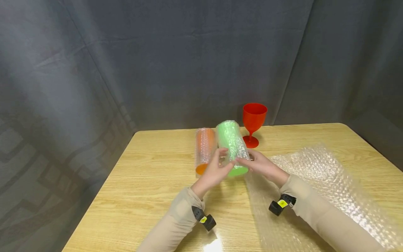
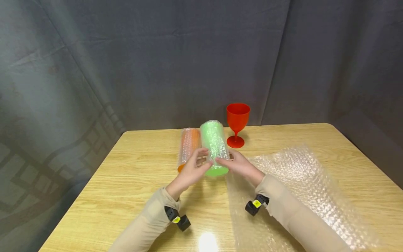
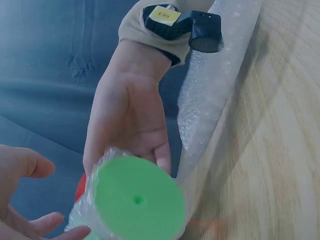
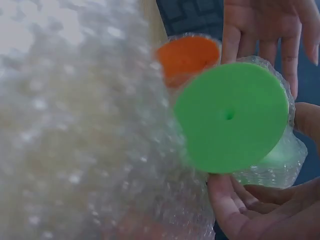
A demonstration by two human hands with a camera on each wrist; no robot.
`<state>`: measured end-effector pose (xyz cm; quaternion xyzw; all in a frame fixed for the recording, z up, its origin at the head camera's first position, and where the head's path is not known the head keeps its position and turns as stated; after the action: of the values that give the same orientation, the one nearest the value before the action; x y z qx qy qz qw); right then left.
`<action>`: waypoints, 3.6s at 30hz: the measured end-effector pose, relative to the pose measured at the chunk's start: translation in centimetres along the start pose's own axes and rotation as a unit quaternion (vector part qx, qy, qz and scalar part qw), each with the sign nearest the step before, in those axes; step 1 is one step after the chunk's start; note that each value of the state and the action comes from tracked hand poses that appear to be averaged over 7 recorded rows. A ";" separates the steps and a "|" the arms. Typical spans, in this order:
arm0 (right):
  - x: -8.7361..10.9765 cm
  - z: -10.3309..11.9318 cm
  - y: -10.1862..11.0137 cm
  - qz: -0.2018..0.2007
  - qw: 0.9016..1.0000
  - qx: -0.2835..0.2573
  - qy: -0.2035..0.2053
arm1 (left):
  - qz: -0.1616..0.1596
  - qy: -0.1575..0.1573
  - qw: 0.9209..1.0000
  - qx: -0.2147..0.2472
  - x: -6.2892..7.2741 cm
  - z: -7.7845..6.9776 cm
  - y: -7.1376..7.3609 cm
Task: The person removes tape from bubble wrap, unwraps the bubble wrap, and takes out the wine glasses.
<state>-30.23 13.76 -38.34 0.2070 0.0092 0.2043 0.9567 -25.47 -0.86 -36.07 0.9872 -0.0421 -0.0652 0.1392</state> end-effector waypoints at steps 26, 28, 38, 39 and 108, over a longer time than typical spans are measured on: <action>5.6 6.2 -2.3 -0.080 0.969 0.123 0.198 | -0.059 0.056 0.988 0.128 -0.1 0.1 4.6; 5.8 6.3 -2.4 -0.085 0.967 0.139 0.198 | -0.047 0.055 0.989 0.132 -0.1 0.2 4.6; 6.5 7.4 -1.4 -0.119 0.954 0.229 0.156 | -0.019 0.047 0.990 0.134 -0.3 0.2 4.2; 6.5 7.9 -1.0 -0.131 0.951 0.229 0.161 | -0.022 0.047 0.990 0.130 -0.3 0.2 4.2; 6.6 12.8 -0.9 -0.253 0.913 0.065 0.314 | -0.016 0.007 0.997 0.073 1.2 -1.8 3.6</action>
<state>-22.51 10.59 -26.56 0.1847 0.3742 0.0092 0.9087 -24.28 -3.97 -33.46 0.9957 -0.0303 -0.0569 0.0659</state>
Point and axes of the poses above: each hand's wrist, its own x-axis away from the middle knuckle, its own y-axis out of the back of the hand, z = x × y, the point moved 6 cm from there along -x, towards the middle knuckle, and after that the axes turned 5 degrees about -z, right-handed, at the moved point
